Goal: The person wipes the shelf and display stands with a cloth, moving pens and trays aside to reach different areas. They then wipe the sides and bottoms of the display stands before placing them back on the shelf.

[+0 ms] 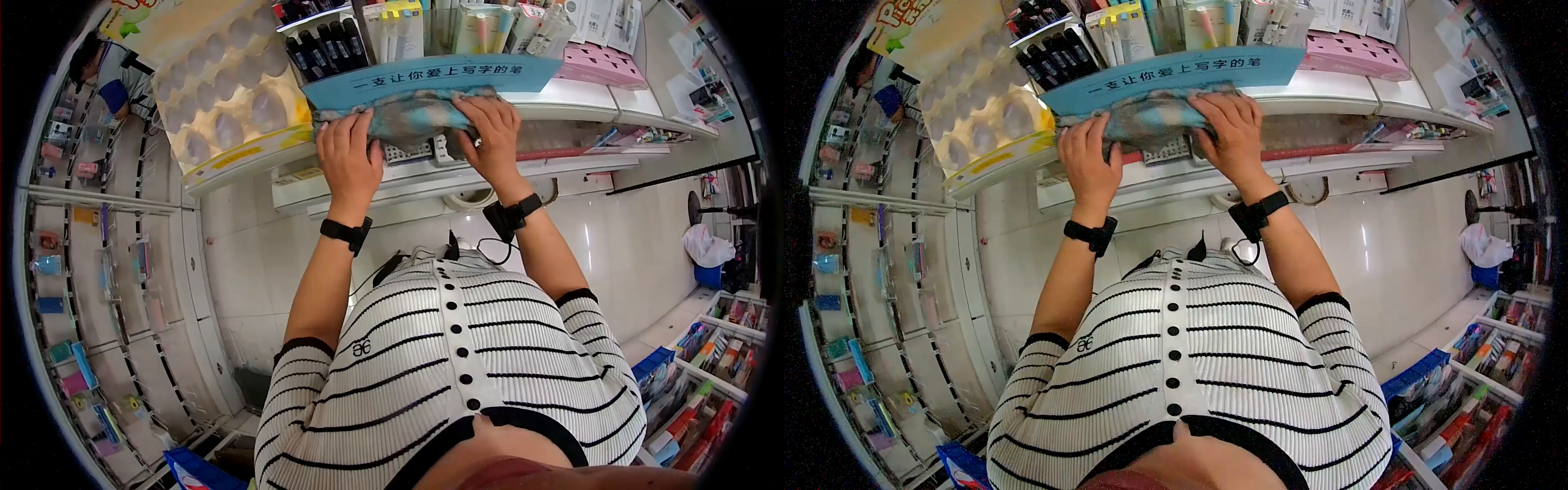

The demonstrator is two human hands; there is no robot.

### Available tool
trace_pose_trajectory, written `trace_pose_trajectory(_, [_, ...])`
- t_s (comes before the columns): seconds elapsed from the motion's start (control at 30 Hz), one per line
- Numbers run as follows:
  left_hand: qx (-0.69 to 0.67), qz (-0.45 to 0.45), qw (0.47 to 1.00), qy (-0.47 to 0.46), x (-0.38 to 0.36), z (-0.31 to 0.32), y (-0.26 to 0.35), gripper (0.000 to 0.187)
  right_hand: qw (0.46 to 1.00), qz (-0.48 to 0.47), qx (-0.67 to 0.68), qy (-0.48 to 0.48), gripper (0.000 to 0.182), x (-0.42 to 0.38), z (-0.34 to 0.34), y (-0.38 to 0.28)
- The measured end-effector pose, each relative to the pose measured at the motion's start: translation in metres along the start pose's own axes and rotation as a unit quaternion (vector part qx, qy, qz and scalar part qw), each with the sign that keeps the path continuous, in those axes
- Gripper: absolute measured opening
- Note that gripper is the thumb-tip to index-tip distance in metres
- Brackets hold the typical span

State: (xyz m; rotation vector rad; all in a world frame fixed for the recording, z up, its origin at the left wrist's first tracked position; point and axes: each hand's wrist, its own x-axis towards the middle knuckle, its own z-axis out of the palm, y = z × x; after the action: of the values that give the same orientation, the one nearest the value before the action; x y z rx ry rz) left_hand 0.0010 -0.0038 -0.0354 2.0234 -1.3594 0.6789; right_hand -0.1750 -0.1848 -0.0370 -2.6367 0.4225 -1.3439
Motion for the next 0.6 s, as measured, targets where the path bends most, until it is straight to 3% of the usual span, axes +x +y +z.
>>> trace_pose_trajectory(0.6, [0.009,0.002,1.000,0.003,-0.0003,0.0013,-0.0010,0.058,1.000,-0.003,-0.003,-0.001,0.057,-0.0012,0.0018,-0.0002])
